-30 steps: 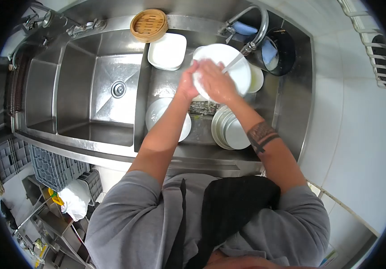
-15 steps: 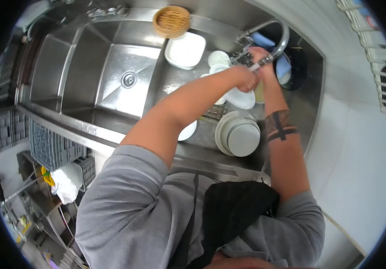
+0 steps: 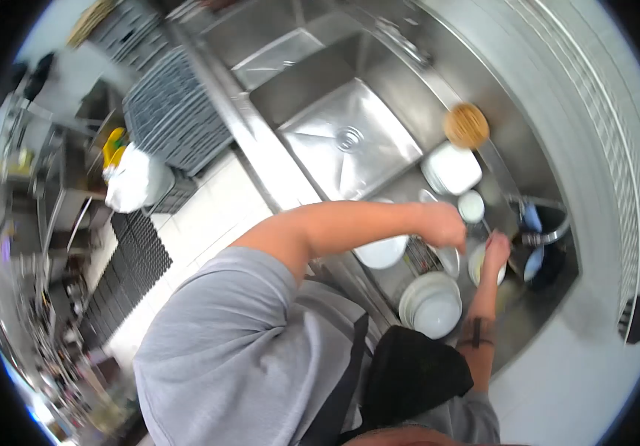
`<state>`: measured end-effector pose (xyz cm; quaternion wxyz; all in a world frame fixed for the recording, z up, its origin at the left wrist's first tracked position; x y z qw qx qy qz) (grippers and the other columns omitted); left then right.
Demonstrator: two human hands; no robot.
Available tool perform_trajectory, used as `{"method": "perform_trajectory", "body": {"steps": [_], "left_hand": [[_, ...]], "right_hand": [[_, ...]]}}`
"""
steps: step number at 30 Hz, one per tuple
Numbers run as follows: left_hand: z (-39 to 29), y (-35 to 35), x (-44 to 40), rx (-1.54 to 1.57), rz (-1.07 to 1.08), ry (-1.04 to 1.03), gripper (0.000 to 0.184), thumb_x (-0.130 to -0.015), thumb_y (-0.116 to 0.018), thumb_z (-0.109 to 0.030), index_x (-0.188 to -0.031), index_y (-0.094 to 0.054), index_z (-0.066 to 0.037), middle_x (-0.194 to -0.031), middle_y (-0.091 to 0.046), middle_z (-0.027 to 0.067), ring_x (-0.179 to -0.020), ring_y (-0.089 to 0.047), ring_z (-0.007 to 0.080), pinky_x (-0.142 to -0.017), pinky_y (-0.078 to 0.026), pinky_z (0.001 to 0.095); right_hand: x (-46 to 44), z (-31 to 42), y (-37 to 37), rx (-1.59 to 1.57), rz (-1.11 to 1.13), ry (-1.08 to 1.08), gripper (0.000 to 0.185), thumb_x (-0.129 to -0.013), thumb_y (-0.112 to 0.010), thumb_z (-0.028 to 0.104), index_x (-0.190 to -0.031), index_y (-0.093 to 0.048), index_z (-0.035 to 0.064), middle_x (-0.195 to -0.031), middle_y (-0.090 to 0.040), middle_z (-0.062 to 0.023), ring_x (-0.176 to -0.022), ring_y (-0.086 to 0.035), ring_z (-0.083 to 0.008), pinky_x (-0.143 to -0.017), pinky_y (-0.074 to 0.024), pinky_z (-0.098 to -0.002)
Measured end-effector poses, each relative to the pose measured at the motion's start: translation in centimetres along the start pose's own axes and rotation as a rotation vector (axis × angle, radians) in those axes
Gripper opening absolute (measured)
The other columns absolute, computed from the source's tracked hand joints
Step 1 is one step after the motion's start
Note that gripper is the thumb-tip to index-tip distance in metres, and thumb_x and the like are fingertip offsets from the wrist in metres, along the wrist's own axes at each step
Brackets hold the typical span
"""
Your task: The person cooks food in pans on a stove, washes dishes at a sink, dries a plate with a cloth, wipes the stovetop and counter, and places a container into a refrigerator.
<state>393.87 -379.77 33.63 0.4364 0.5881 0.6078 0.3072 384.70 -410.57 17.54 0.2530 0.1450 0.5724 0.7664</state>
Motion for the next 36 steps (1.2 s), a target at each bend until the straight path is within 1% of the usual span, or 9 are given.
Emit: {"method": "perform_trajectory", "body": {"steps": [1, 2, 4, 10, 14, 18, 22, 30, 36], "left_hand": [[-0.7, 1.5, 1.3, -0.059, -0.011, -0.032, 0.041, -0.08, -0.059, -0.014, -0.118, -0.069, -0.025, -0.083, -0.07, 0.011, -0.083, -0.069, 0.0336, -0.068, -0.053, 0.0461], [-1.5, 3.2, 3.1, -0.119, -0.017, -0.071, 0.037, -0.082, -0.058, -0.016, -0.117, -0.07, -0.024, -0.083, -0.069, 0.01, -0.083, -0.068, 0.0328, -0.069, -0.053, 0.0453], [-3.5, 7.3, 8.5, -0.197, -0.164, -0.127, 0.035, -0.083, -0.058, -0.017, -0.116, -0.069, -0.023, -0.085, -0.068, 0.0093, -0.087, -0.068, 0.0317, -0.073, -0.053, 0.0449], [-9.3, 15.6, 32.3, -0.4, -0.615, -0.183, 0.04, -0.085, -0.057, -0.014, -0.125, -0.057, -0.016, -0.102, -0.061, 0.0123, -0.101, -0.062, 0.0312, -0.093, -0.047, 0.0447], [-14.0, 17.2, 50.1, -0.58, -0.724, 0.169, 0.043, -0.086, -0.055, -0.01, -0.128, -0.056, -0.019, -0.107, -0.063, 0.0125, -0.099, -0.063, 0.0307, -0.092, -0.048, 0.0427], [-16.2, 14.2, 66.7, -0.733, -0.826, 0.614, 0.043, -0.081, -0.059, -0.01, -0.122, -0.061, -0.023, -0.084, -0.061, 0.0063, -0.086, -0.065, 0.0292, -0.077, -0.051, 0.0413], [-19.8, 9.2, 81.3, -0.62, -0.668, 1.135, 0.046, -0.081, -0.057, -0.007, -0.124, -0.061, -0.023, -0.092, -0.064, 0.0082, -0.089, -0.065, 0.0303, -0.078, -0.052, 0.0413], [-31.6, -3.2, 103.3, -0.53, -0.938, 1.859, 0.053, -0.078, -0.054, 0.001, -0.124, -0.065, -0.023, -0.099, -0.067, 0.0091, -0.091, -0.065, 0.031, -0.076, -0.053, 0.0424], [-46.5, -6.7, 110.9, -0.505, -1.485, 2.591, 0.054, -0.081, -0.051, 0.001, -0.128, -0.064, -0.021, -0.106, -0.069, 0.0169, -0.1, -0.066, 0.0346, -0.085, -0.053, 0.0417]], "right_hand": [[2.2, 0.5, -1.0, -0.407, 0.053, -0.011, 0.016, -0.09, -0.062, 0.018, -0.092, -0.065, 0.0027, -0.091, -0.069, -0.0165, -0.084, -0.066, -0.0275, -0.075, -0.0509, -0.0404], [4.9, 3.2, -0.7, -0.297, 0.105, 0.176, 0.011, -0.09, -0.057, 0.01, -0.09, -0.065, 0.0022, -0.084, -0.067, -0.0166, -0.078, -0.063, -0.0322, -0.069, -0.0482, -0.0405], [9.2, 7.3, 0.9, -0.093, 0.258, 0.347, 0.016, -0.089, -0.06, 0.014, -0.095, -0.064, -0.0013, -0.08, -0.066, -0.0155, -0.077, -0.064, -0.021, -0.067, -0.0482, -0.0395], [14.7, 13.4, 1.9, -0.145, 0.374, 0.176, 0.016, -0.088, -0.059, 0.01, -0.087, -0.065, -0.0044, -0.075, -0.066, -0.0155, -0.07, -0.059, -0.0211, -0.069, -0.0473, -0.0383], [13.3, 15.1, -2.2, -0.151, 0.335, 0.137, 0.026, -0.093, -0.056, 0.02, -0.089, -0.065, -0.0051, -0.081, -0.066, -0.0181, -0.075, -0.062, -0.0274, -0.072, -0.0481, -0.0421], [11.7, 25.1, -3.2, -0.013, 0.262, 0.106, 0.027, -0.094, -0.056, 0.021, -0.091, -0.065, -0.0047, -0.084, -0.067, -0.0189, -0.078, -0.063, -0.0291, -0.074, -0.0485, -0.0428], [8.6, 38.0, -3.8, 0.097, 0.127, 0.131, 0.028, -0.095, -0.055, 0.022, -0.094, -0.065, -0.0044, -0.088, -0.067, -0.0196, -0.08, -0.064, -0.0307, -0.076, -0.0489, -0.0435], [7.5, 82.3, -12.3, -0.128, -0.327, 0.645, 0.031, -0.097, -0.054, 0.024, -0.098, -0.066, -0.0037, -0.095, -0.068, -0.0211, -0.086, -0.066, -0.034, -0.081, -0.0497, -0.045], [29.3, 129.0, -25.8, -0.649, 0.125, 1.26, 0.029, -0.099, -0.055, 0.022, -0.115, -0.066, -0.0007, -0.116, -0.068, -0.0189, -0.107, -0.064, -0.034, -0.095, -0.0483, -0.0397]]}}
Point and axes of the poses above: each hand's wrist, its own x-axis away from the middle knuckle, its own y-axis out of the back of the hand, z = x × y, the point moved 4 cm from there along -x, towards the middle knuckle
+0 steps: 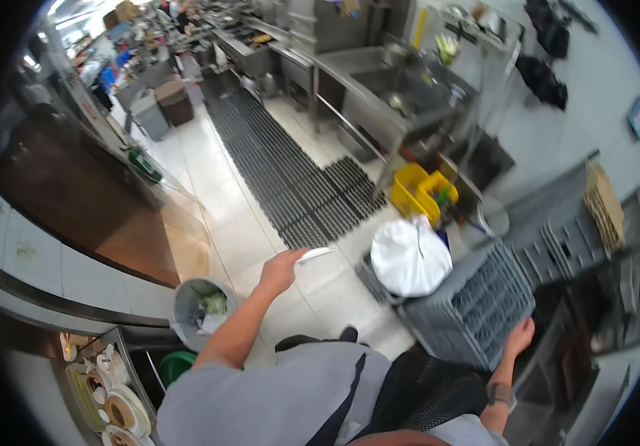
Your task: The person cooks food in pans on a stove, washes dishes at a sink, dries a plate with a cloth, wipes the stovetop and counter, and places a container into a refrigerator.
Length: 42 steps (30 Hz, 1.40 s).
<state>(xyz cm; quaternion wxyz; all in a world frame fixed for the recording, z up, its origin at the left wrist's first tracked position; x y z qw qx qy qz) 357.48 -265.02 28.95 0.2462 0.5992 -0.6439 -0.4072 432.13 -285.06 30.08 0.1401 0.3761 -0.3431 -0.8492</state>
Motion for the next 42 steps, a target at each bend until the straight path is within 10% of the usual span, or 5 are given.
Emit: {"method": "perform_trajectory", "body": {"steps": [8, 16, 38, 41, 42], "left_hand": [[15.3, 6.4, -0.1, -0.011, -0.438, 0.717, 0.04, -0.091, -0.054, -0.006, -0.13, -0.061, -0.007, -0.11, -0.068, 0.0249, -0.101, -0.065, 0.0431, -0.088, -0.05, 0.048], [29.3, 6.3, -5.6, -0.086, -0.268, 1.001, 0.04, -0.086, -0.056, -0.006, -0.126, -0.063, -0.007, -0.106, -0.068, 0.0252, -0.098, -0.065, 0.0418, -0.087, -0.05, 0.0502], [49.7, 8.3, -31.5, 0.086, -0.279, 1.655, 0.047, -0.08, -0.056, -0.009, -0.125, -0.065, -0.012, -0.117, -0.068, 0.0201, -0.112, -0.064, 0.035, -0.098, -0.05, 0.0434], [53.1, 6.7, -33.3, 0.052, -0.184, 1.666, 0.042, -0.079, -0.056, -0.009, -0.12, -0.068, -0.012, -0.115, -0.068, 0.0197, -0.109, -0.065, 0.0352, -0.097, -0.051, 0.0433], [54.8, 6.1, -34.0, 0.002, -0.205, 1.617, 0.036, -0.076, -0.057, -0.008, -0.109, -0.07, -0.004, -0.102, -0.07, 0.0228, -0.099, -0.067, 0.0387, -0.091, -0.053, 0.0473]], "right_hand": [[-4.9, 55.2, -35.3, -0.26, 0.949, 0.965, 0.039, -0.088, -0.063, 0.019, -0.124, -0.063, 0.0036, -0.123, -0.06, -0.0201, -0.116, -0.057, -0.0375, -0.101, -0.0452, -0.0422], [-7.3, 76.6, -51.8, -0.181, 1.161, 1.132, 0.041, -0.091, -0.063, 0.034, -0.12, -0.066, 0.0057, -0.125, -0.06, -0.0196, -0.119, -0.056, -0.0369, -0.102, -0.0457, -0.0426], [-53.9, 128.4, -99.6, -0.52, 1.125, 0.475, 0.038, -0.098, -0.06, 0.036, -0.126, -0.062, 0.0116, -0.097, -0.067, -0.0047, -0.078, -0.06, -0.0142, -0.059, -0.0484, -0.0311], [-60.6, 137.6, -105.2, -0.044, -0.007, 1.825, 0.048, -0.098, -0.057, 0.025, -0.141, -0.051, 0.0046, -0.125, -0.064, -0.0211, -0.118, -0.058, -0.0322, -0.098, -0.0466, -0.039], [-60.0, 139.8, -103.7, -0.137, 0.253, 1.584, 0.048, -0.098, -0.056, 0.026, -0.139, -0.053, 0.0023, -0.126, -0.064, -0.0202, -0.118, -0.059, -0.0297, -0.099, -0.0453, -0.0373]]}}
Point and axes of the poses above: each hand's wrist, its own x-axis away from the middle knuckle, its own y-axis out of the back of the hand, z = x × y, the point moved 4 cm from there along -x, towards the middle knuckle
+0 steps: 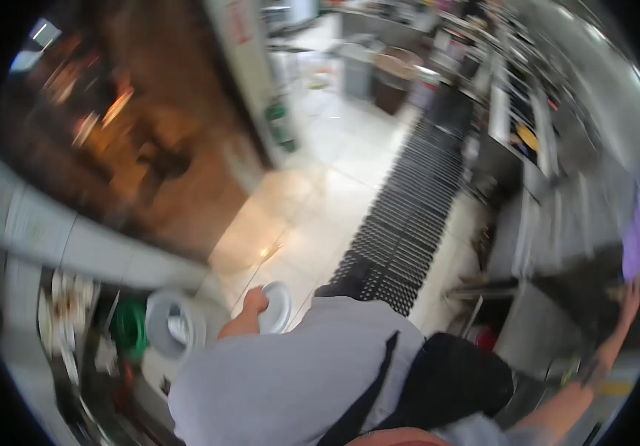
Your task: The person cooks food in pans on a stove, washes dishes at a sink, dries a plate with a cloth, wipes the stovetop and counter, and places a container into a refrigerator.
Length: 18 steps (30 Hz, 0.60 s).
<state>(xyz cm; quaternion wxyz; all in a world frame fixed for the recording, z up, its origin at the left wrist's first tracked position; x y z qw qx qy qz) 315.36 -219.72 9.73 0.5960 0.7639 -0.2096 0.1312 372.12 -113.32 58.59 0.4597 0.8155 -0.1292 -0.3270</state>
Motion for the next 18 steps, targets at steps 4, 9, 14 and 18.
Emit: {"method": "perform_trajectory", "body": {"steps": [4, 9, 14, 18], "left_hand": [[-4.6, -1.7, -8.8, -0.178, 0.075, -0.142, 0.031, -0.073, -0.062, -0.011, -0.102, -0.069, -0.004, -0.098, -0.071, 0.0219, -0.095, -0.068, 0.0393, -0.085, -0.055, 0.0469], [-17.6, 3.9, -22.8, -0.085, 0.129, -0.369, 0.036, -0.072, -0.058, -0.005, -0.104, -0.07, 0.003, -0.097, -0.07, 0.0275, -0.096, -0.068, 0.0431, -0.085, -0.054, 0.0475], [-32.9, 9.7, -31.8, -0.042, -0.093, -0.452, 0.045, -0.074, -0.056, -0.001, -0.118, -0.065, 0.005, -0.107, -0.069, 0.0284, -0.103, -0.066, 0.0424, -0.091, -0.051, 0.044], [-42.6, 11.5, -35.9, 0.171, -0.133, -0.568, 0.037, -0.077, -0.057, -0.001, -0.112, -0.066, 0.008, -0.102, -0.069, 0.0302, -0.1, -0.066, 0.045, -0.089, -0.051, 0.0459]], "right_hand": [[-7.0, 8.0, 7.9, -0.584, -0.082, -0.613, 0.049, -0.096, -0.056, 0.033, -0.131, -0.06, -0.0009, -0.126, -0.066, -0.0177, -0.114, -0.063, -0.0253, -0.1, -0.045, -0.0361], [-13.0, 11.4, 11.7, -0.06, -0.081, -0.655, 0.037, -0.09, -0.06, 0.032, -0.115, -0.068, 0.0058, -0.111, -0.069, -0.0183, -0.103, -0.065, -0.0356, -0.091, -0.0498, -0.0412], [-17.4, 5.7, 9.8, 0.027, -0.084, -0.775, 0.036, -0.087, -0.061, 0.029, -0.112, -0.068, 0.0048, -0.111, -0.069, -0.0184, -0.104, -0.065, -0.0366, -0.092, -0.0501, -0.042], [-19.9, 1.5, 6.4, 0.023, -0.117, -0.899, 0.034, -0.086, -0.061, 0.027, -0.111, -0.069, 0.0056, -0.111, -0.069, -0.0193, -0.102, -0.065, -0.0363, -0.09, -0.0511, -0.0426]]}}
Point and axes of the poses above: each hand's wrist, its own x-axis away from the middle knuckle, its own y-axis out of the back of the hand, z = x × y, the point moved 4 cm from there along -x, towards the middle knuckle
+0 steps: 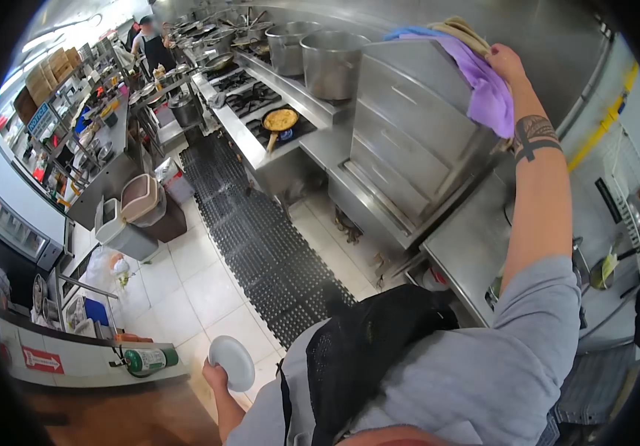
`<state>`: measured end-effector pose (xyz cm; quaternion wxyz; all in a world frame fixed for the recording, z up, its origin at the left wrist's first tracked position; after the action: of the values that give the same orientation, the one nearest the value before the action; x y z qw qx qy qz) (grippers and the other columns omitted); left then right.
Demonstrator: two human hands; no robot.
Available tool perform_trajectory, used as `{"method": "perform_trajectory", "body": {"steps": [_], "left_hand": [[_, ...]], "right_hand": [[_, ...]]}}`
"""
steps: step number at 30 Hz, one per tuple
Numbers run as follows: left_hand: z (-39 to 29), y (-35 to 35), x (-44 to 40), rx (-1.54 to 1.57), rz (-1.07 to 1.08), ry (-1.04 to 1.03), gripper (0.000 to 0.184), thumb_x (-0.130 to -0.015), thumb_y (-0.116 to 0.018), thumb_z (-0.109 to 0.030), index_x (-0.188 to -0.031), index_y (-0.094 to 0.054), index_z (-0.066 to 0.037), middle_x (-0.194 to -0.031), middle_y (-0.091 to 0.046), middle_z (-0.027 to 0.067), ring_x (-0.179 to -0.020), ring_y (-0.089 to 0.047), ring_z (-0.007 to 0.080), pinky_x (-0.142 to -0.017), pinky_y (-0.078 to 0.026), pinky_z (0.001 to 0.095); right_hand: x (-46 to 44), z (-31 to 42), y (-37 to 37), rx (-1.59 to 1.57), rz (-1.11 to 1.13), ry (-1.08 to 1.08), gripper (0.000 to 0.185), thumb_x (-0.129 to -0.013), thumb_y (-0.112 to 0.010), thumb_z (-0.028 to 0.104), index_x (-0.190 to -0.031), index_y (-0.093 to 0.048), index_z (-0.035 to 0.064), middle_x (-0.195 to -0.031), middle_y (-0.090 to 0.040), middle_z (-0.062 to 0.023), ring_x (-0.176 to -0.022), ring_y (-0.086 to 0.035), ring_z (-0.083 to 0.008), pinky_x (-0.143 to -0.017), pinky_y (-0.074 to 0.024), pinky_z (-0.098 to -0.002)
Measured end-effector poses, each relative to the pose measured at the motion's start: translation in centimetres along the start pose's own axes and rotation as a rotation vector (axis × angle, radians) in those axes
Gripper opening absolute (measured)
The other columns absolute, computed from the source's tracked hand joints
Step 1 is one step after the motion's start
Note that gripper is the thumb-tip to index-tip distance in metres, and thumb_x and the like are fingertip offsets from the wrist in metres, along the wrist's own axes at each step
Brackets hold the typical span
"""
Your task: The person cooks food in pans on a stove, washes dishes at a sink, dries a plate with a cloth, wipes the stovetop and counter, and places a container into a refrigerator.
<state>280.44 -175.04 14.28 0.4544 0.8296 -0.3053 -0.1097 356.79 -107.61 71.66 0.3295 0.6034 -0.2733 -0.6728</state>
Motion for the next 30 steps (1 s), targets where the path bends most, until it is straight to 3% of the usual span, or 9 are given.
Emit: {"method": "perform_trajectory", "body": {"steps": [2, 5, 10, 13, 16, 17, 18, 20, 30], "left_hand": [[-2.6, -0.7, -3.0, 0.054, -0.084, 0.069, 0.039, -0.077, -0.059, -0.003, -0.115, -0.066, 0.006, -0.106, -0.069, 0.028, -0.102, -0.067, 0.0408, -0.091, -0.051, 0.0443], [-5.8, -1.6, -6.7, 0.076, -0.057, 0.095, 0.039, -0.077, -0.059, -0.002, -0.115, -0.065, 0.006, -0.106, -0.069, 0.028, -0.1, -0.067, 0.0417, -0.09, -0.052, 0.0445], [-7.8, -3.7, -11.3, 0.334, -0.249, 0.224, 0.042, -0.076, -0.058, -0.003, -0.116, -0.064, 0.007, -0.104, -0.069, 0.0257, -0.096, -0.067, 0.0398, -0.088, -0.053, 0.0454], [-7.4, -5.4, -14.1, 0.316, -0.375, 0.317, 0.047, -0.081, -0.063, -0.017, -0.122, -0.059, 0.007, -0.113, -0.066, 0.0223, -0.105, -0.062, 0.0368, -0.103, -0.044, 0.0469], [-10.3, -4.8, -16.5, 0.279, -0.259, 0.375, 0.046, -0.084, -0.062, -0.021, -0.122, -0.061, 0.005, -0.112, -0.065, 0.0237, -0.106, -0.06, 0.0371, -0.106, -0.042, 0.0441], [-10.1, -5.5, -17.9, 0.243, -0.421, 0.36, 0.042, -0.08, -0.062, -0.017, -0.117, -0.066, 0.002, -0.109, -0.068, 0.0234, -0.107, -0.064, 0.0358, -0.101, -0.046, 0.043], [-14.6, -1.3, -16.7, 0.532, -0.423, 0.453, 0.042, -0.075, -0.061, -0.013, -0.114, -0.069, -0.001, -0.112, -0.068, 0.0249, -0.107, -0.066, 0.0364, -0.095, -0.05, 0.0423], [-15.9, 0.6, -17.2, 0.661, -0.42, 0.433, 0.039, -0.072, -0.06, -0.01, -0.109, -0.071, -0.001, -0.102, -0.071, 0.0236, -0.098, -0.068, 0.038, -0.088, -0.053, 0.0429], [-21.3, 9.2, -20.0, 1.063, -0.361, 0.252, 0.03, -0.085, -0.064, -0.006, -0.114, -0.066, 0.001, -0.096, -0.07, 0.0131, -0.089, -0.067, 0.0206, -0.079, -0.055, 0.0371]], "right_hand": [[-3.4, 0.2, -0.7, -0.048, -0.048, -0.03, 0.033, -0.085, -0.061, 0.027, -0.107, -0.07, 0.0057, -0.11, -0.069, -0.0194, -0.1, -0.066, -0.0365, -0.088, -0.0522, -0.0435], [-9.3, 0.5, -3.0, 0.335, 0.248, 0.118, 0.028, -0.085, -0.061, 0.024, -0.103, -0.073, 0.0064, -0.102, -0.07, -0.0203, -0.095, -0.067, -0.0365, -0.084, -0.0533, -0.0453], [-13.3, 4.0, -10.3, 0.188, 0.258, 0.202, 0.028, -0.085, -0.063, 0.021, -0.107, -0.071, 0.0062, -0.104, -0.069, -0.0187, -0.097, -0.066, -0.0344, -0.086, -0.0523, -0.0434], [-14.0, 8.4, -18.1, 0.004, 0.298, 0.325, 0.029, -0.084, -0.064, 0.02, -0.109, -0.07, 0.006, -0.106, -0.068, -0.0178, -0.099, -0.066, -0.0332, -0.087, -0.0517, -0.0423], [-13.4, 17.6, -26.6, -0.2, 0.353, 0.402, 0.03, -0.084, -0.065, 0.018, -0.111, -0.069, 0.0059, -0.108, -0.068, -0.0168, -0.101, -0.065, -0.0319, -0.089, -0.0512, -0.0411], [-12.4, 21.8, -28.5, -0.248, 0.373, 0.416, 0.03, -0.084, -0.065, 0.018, -0.111, -0.068, 0.0059, -0.108, -0.067, -0.0165, -0.101, -0.065, -0.0315, -0.089, -0.051, -0.0407], [-10.9, 25.6, -29.9, -0.296, 0.396, 0.425, 0.031, -0.084, -0.065, 0.017, -0.112, -0.068, 0.0058, -0.109, -0.067, -0.0162, -0.102, -0.064, -0.0311, -0.089, -0.0508, -0.0403], [-7.3, 32.8, -31.2, -0.382, 0.44, 0.467, 0.032, -0.084, -0.066, 0.016, -0.113, -0.067, 0.0057, -0.11, -0.067, -0.0156, -0.103, -0.064, -0.0302, -0.09, -0.0504, -0.0396], [14.3, 62.7, -24.7, -1.027, 0.646, 0.845, 0.038, -0.083, -0.069, 0.011, -0.12, -0.064, 0.0053, -0.115, -0.065, -0.0125, -0.108, -0.062, -0.026, -0.094, -0.0485, -0.0358]]}}
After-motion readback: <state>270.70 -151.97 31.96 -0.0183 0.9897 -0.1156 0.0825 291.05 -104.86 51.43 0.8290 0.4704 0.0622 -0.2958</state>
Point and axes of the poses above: each hand's wrist, its own x-axis away from the middle knuckle, its own y-axis out of the back of the hand, z = x × y, the point moved 4 cm from there along -x, towards the middle knuckle
